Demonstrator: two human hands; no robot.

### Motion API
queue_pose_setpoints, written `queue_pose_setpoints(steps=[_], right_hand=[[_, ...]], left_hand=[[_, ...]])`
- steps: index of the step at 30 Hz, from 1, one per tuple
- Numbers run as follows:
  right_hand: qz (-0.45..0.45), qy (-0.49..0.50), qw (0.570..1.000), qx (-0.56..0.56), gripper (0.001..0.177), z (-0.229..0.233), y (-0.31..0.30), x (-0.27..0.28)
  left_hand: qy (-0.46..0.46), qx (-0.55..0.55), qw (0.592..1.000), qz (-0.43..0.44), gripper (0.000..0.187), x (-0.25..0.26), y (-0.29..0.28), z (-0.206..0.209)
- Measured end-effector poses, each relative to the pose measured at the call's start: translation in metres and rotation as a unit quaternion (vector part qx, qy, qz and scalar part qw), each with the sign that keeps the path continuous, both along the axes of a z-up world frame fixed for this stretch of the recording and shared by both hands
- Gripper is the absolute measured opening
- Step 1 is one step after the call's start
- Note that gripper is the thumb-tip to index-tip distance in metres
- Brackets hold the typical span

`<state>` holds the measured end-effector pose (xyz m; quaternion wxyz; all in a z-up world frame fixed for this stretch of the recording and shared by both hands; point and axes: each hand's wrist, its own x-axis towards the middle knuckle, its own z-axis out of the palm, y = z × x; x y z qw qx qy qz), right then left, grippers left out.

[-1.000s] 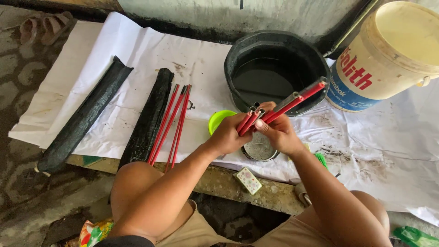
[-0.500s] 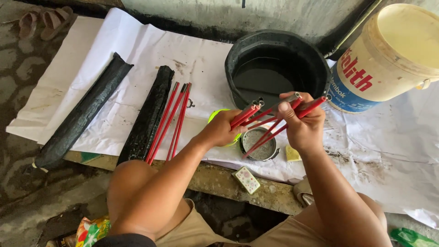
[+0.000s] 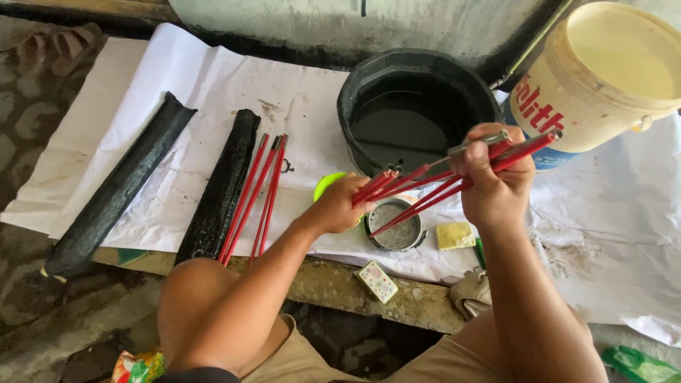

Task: The person gathers red metal rods from a white sheet on the floor, then scrubs them with a yellow sponge and a green brush while seated. The rods are handled in small groups and wiped along their length.

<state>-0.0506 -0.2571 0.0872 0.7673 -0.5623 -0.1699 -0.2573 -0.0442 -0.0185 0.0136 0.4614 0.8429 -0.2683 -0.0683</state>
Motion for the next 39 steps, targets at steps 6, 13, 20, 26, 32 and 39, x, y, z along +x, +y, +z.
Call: queue_pose_setpoints(steps=[6,13,20,26,32,39], right_hand=[[-0.021,-0.016,0.995,-0.101,0.023,0.025,0.024,-0.016],[0.039,-0.049,0.996,-0.068,0.032,0.009,0.034,-0.013],[0.089,-0.032,0.992,-0.079,0.016,0.006,0.057,-0.018],[0.148,-0.002,0.987,-0.061,0.013,-0.002,0.088,-0.025],[0.2,0.007,0.978,-0.063,0.022,-0.004,0.122,-0.023],[0.194,-0.008,0.975,-0.112,0.025,-0.002,0.136,0.002]], left_hand=[[0.09,-0.044,0.995,0.027,0.009,0.01,0.007,-0.037],[0.042,-0.175,0.983,0.044,0.018,-0.006,0.01,0.011],[-0.028,-0.247,0.967,0.048,0.02,-0.011,0.043,0.05],[-0.048,-0.278,0.958,0.05,0.03,-0.015,0.059,0.069],[-0.059,-0.283,0.956,0.056,0.035,-0.008,0.077,0.073],[0.003,-0.283,0.952,0.114,0.053,0.002,0.09,0.05]])
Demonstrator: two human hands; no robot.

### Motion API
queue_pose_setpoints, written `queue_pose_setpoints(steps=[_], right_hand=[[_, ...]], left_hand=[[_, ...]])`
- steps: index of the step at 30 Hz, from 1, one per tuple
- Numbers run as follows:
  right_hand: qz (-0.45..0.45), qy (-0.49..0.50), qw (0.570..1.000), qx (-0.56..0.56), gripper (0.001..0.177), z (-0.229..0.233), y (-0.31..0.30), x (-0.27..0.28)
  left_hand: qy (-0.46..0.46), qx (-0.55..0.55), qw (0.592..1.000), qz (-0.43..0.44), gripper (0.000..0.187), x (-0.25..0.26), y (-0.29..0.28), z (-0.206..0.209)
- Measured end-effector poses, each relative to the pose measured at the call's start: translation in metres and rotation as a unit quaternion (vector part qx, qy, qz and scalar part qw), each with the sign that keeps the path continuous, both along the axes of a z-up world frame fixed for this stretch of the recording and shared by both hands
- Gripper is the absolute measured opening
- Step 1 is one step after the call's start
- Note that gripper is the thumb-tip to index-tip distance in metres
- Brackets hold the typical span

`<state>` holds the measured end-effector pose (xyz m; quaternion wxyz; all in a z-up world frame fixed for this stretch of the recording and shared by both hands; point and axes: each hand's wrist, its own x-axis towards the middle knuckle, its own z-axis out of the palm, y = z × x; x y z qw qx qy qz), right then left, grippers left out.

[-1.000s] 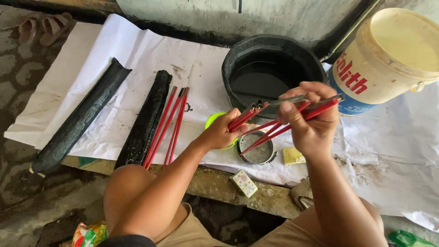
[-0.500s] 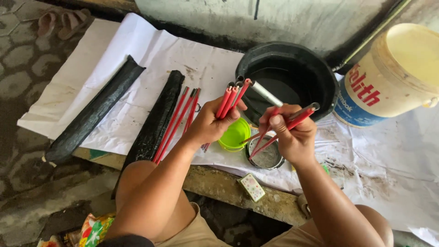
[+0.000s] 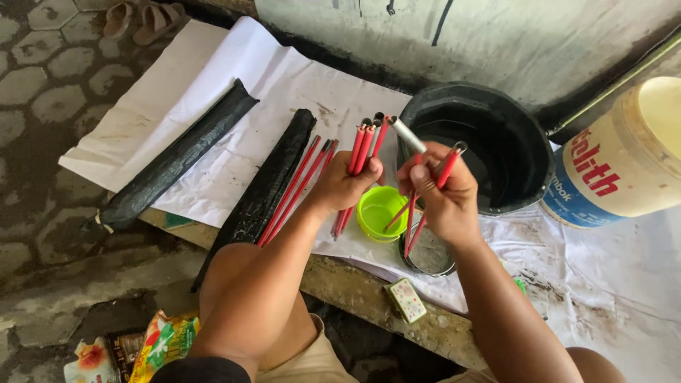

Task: The person gathers red metal rods from a white sheet on the floor, then scrubs them with a yellow sponge and a green brush while seated. The rods are handled in small groups and wiped along their length.

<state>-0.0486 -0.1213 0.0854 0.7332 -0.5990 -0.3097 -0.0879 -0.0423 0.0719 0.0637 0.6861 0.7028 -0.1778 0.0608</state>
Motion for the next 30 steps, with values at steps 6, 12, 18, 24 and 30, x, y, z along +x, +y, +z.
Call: queue_pose_setpoints(steps=[6,12,18,24,30], right_hand=[[0.029,-0.005,0.999,-0.039,0.023,0.006,0.007,0.0],[0.04,-0.051,0.998,-0.019,0.046,-0.02,0.041,0.011],[0.035,-0.038,0.997,-0.058,0.038,0.01,0.048,0.023],[0.055,0.004,0.993,-0.104,0.031,0.09,0.059,0.029],[0.022,0.029,0.972,-0.233,0.022,0.093,0.025,0.041]], left_hand=[[0.004,-0.032,0.999,-0.002,0.052,-0.012,0.005,0.018],[-0.003,-0.033,0.998,0.044,0.053,-0.013,-0.004,0.027],[0.05,-0.061,0.989,0.123,0.053,-0.012,-0.01,0.061],[0.064,-0.143,0.975,0.158,0.06,0.013,0.002,0.057],[0.162,-0.256,0.938,0.168,0.059,0.006,-0.051,0.028]])
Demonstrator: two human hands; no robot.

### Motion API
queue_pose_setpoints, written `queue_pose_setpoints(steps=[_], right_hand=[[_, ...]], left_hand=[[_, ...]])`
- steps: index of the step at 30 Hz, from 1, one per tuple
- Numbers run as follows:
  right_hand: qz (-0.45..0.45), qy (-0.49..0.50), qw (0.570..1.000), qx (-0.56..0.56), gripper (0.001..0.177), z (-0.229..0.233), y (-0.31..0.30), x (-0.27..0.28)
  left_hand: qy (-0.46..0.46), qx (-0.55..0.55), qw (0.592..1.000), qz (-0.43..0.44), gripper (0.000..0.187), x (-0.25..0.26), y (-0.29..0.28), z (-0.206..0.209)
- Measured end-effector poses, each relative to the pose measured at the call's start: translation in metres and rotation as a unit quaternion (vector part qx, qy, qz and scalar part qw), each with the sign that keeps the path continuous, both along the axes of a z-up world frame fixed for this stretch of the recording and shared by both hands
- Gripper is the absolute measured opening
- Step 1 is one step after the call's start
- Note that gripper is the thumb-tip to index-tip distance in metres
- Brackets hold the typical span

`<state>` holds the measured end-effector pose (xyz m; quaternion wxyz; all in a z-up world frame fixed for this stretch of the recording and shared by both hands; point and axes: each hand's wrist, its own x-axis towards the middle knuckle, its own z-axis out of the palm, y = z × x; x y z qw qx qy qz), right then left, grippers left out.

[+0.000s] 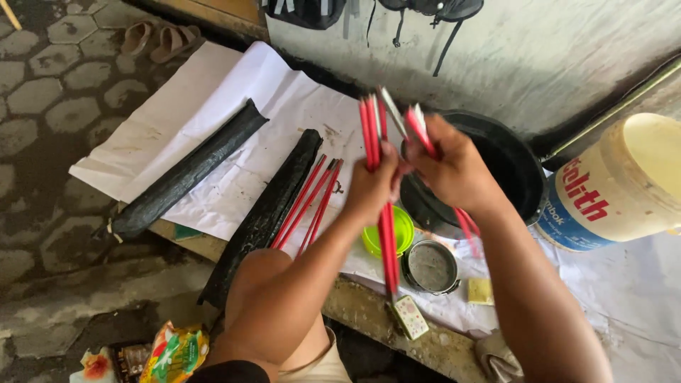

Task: The person gathers red metal rods from a white sheet on the floor, then scrubs them with a yellow sponge and a green brush while seated. The rods are handled in small groups and wiped along their length.

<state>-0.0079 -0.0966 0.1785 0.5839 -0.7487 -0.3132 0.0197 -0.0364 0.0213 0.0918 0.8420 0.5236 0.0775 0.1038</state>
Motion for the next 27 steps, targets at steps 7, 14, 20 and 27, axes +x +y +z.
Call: queue_pose_setpoints(steps=[7,14,20,27], right_hand=[[-0.107,-0.043,0.982,-0.151,0.018,-0.062,-0.081,-0.013],[-0.183,-0.04,0.972,-0.144,0.017,-0.126,-0.125,-0.019],[-0.197,0.055,0.968,-0.148,0.013,-0.173,-0.142,-0.014],[-0.116,0.181,0.97,-0.115,0.012,-0.183,-0.149,0.004]], left_hand=[[0.056,-0.051,0.996,-0.037,0.052,-0.02,-0.071,-0.025],[0.11,-0.033,0.99,-0.081,0.057,-0.011,-0.119,-0.088],[0.13,-0.001,0.986,-0.107,0.04,-0.016,-0.118,-0.103],[0.055,-0.092,0.98,-0.168,0.046,0.029,-0.088,-0.133]])
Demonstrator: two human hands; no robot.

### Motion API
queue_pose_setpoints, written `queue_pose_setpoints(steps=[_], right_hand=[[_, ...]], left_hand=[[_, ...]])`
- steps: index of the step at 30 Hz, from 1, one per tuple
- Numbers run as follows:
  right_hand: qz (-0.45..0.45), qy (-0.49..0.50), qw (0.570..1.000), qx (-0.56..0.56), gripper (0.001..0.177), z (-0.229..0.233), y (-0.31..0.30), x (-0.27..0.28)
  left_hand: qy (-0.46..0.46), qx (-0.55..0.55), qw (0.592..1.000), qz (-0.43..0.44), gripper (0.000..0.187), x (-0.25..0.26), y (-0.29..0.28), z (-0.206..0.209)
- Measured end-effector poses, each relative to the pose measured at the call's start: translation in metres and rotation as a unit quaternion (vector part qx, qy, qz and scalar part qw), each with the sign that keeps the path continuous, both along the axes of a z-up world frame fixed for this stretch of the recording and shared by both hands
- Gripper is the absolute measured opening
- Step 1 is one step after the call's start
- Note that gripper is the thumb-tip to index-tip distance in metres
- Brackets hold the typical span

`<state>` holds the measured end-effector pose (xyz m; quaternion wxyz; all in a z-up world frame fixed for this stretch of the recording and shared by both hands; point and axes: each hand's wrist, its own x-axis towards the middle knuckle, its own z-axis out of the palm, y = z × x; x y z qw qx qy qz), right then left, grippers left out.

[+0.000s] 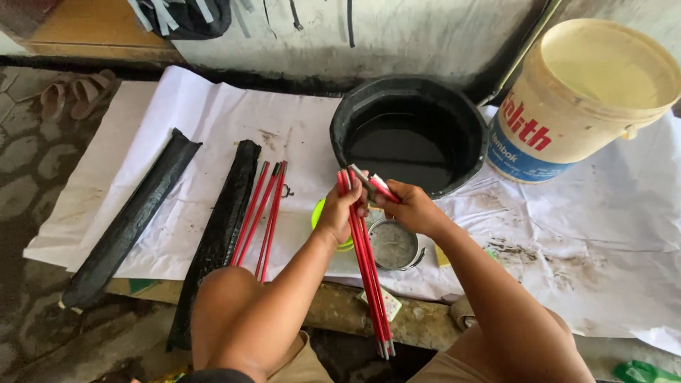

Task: The person gathers red metal rods from a white sheet on the floor, then scrubs them with a yellow sponge and a green brush while seated. The rods are handled in small groups and wiped along their length.

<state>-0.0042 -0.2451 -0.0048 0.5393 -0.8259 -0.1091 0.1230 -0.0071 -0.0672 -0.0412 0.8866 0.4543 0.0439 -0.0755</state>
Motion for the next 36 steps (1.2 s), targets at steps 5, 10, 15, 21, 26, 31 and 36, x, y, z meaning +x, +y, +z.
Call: queue_pose_setpoints(steps=[5,10,15,21,26,31,36], right_hand=[[0.002,0.025,0.999,-0.032,0.019,-0.002,0.003,0.006],[0.004,0.056,0.998,-0.025,0.021,0.01,0.002,0.004],[0.015,0.053,0.998,0.02,0.021,0.02,0.006,0.0],[-0.003,0.0,1.0,0.001,0.024,0.014,0.011,0.002],[-0.039,-0.055,0.996,-0.058,0.023,0.022,0.018,0.012],[-0.035,-0.073,0.994,-0.067,0.026,0.043,0.021,0.021],[0.0,-0.095,0.992,-0.082,0.016,0.045,0.022,0.022]], left_hand=[[0.023,-0.01,0.999,-0.03,0.033,0.011,0.001,-0.003],[0.045,-0.022,0.998,-0.024,0.026,0.022,-0.003,-0.031],[0.053,0.013,0.999,-0.007,0.027,0.02,-0.007,-0.03],[0.071,0.02,0.997,0.031,0.028,0.019,-0.008,-0.026],[0.067,0.015,0.995,0.067,0.026,0.018,-0.015,0.011],[0.053,0.004,0.996,0.075,0.024,0.019,-0.014,0.035],[-0.001,-0.015,0.994,0.111,0.021,0.016,-0.015,0.046]])
